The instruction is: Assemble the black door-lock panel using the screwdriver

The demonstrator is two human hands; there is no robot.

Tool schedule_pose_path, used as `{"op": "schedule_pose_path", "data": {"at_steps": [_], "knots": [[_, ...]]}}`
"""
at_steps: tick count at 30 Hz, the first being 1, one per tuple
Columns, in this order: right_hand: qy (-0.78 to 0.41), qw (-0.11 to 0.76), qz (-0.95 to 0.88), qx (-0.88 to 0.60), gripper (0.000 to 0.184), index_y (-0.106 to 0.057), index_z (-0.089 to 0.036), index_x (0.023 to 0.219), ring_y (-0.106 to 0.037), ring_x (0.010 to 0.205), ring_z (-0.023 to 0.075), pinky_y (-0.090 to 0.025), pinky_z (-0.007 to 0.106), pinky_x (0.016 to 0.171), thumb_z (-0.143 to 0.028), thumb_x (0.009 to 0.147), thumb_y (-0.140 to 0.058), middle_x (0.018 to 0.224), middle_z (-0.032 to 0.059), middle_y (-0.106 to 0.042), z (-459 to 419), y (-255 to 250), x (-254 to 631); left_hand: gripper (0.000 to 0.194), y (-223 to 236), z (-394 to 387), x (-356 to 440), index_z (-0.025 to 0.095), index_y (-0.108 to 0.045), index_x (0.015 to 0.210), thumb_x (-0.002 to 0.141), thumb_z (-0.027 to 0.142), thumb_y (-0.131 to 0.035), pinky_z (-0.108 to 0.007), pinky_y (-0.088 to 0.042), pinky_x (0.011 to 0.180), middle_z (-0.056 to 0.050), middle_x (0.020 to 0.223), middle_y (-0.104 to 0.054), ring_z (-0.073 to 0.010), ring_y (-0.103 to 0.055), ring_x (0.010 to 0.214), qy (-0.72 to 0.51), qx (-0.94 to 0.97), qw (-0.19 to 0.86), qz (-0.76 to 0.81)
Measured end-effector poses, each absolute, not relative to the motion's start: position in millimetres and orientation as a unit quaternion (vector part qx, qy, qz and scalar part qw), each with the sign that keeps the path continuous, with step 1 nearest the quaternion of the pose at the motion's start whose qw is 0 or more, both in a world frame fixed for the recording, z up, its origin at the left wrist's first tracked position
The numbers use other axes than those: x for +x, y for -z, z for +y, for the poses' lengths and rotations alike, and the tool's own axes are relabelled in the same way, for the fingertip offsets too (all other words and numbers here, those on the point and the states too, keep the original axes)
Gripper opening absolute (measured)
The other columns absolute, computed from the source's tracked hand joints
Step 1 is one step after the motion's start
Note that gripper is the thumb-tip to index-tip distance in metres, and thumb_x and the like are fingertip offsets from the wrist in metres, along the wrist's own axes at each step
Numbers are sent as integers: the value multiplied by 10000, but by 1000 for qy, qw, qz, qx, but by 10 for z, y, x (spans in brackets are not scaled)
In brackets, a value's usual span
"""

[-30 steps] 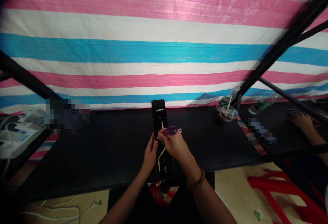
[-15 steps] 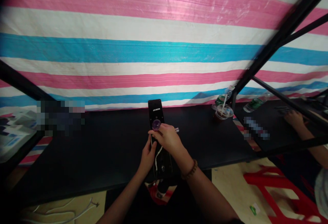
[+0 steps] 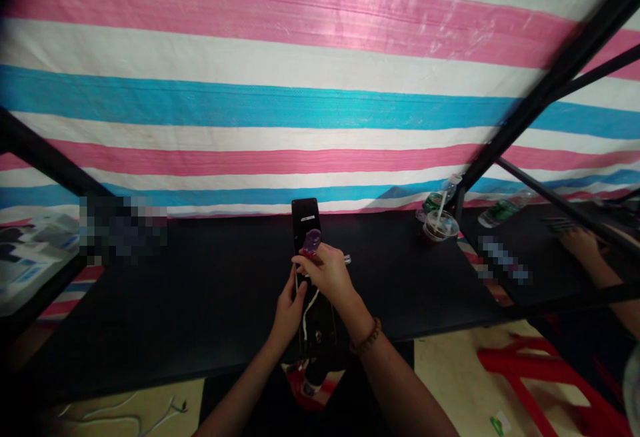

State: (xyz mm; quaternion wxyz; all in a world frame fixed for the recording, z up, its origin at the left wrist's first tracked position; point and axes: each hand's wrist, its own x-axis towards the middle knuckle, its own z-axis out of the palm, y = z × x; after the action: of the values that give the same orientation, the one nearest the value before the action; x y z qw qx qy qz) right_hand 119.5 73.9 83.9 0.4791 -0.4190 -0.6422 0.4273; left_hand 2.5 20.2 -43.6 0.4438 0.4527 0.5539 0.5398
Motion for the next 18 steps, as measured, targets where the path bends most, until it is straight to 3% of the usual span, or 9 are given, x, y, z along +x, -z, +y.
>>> {"op": "schedule_pose_path", "data": {"at_steps": [4,9,12,15,18], "knots": [[-440,465,-669,-379,220,-698,-204,1060,-756,701,193,-623,280,647,-360,909,-660,850,49,-744,692,-846,1224,700,430,186,31,185,-384,1546,952,520,-543,-445,-309,1219,-116,1553,-480,-285,-405,1465,-549,455,441,546],[-434,490,-641,-401,243,-695,-190,817,-750,637,213,-627,292,606,-424,879,-708,729,52,-728,668,-794,1176,683,412,169,28,182,-387,1544,961,504,-538,-452,-312,1217,-122,1545,-491,-284,-422,1456,-548,460,440,543],[-456,496,-610,-417,294,-688,-185,903,-742,602,210,-629,295,571,-458,826,-764,749,47,-736,661,-787,1134,675,416,163,27,191,-375,1550,965,483,-543,-461,-304,1221,-115,1553,-480,-282,-417,1460,-550,458,439,543],[-448,478,-643,-396,306,-680,-197,1088,-747,651,193,-630,289,597,-433,894,-689,871,59,-750,634,-807,1154,687,416,152,30,186,-368,1554,960,476,-556,-454,-311,1218,-119,1555,-476,-285,-410,1464,-555,454,444,538],[-414,495,-654,-395,255,-713,-197,952,-739,642,191,-634,301,613,-439,933,-632,840,66,-743,607,-816,1164,688,407,139,35,184,-370,1554,959,473,-556,-449,-319,1215,-124,1536,-501,-287,-422,1456,-555,450,449,537]]}}
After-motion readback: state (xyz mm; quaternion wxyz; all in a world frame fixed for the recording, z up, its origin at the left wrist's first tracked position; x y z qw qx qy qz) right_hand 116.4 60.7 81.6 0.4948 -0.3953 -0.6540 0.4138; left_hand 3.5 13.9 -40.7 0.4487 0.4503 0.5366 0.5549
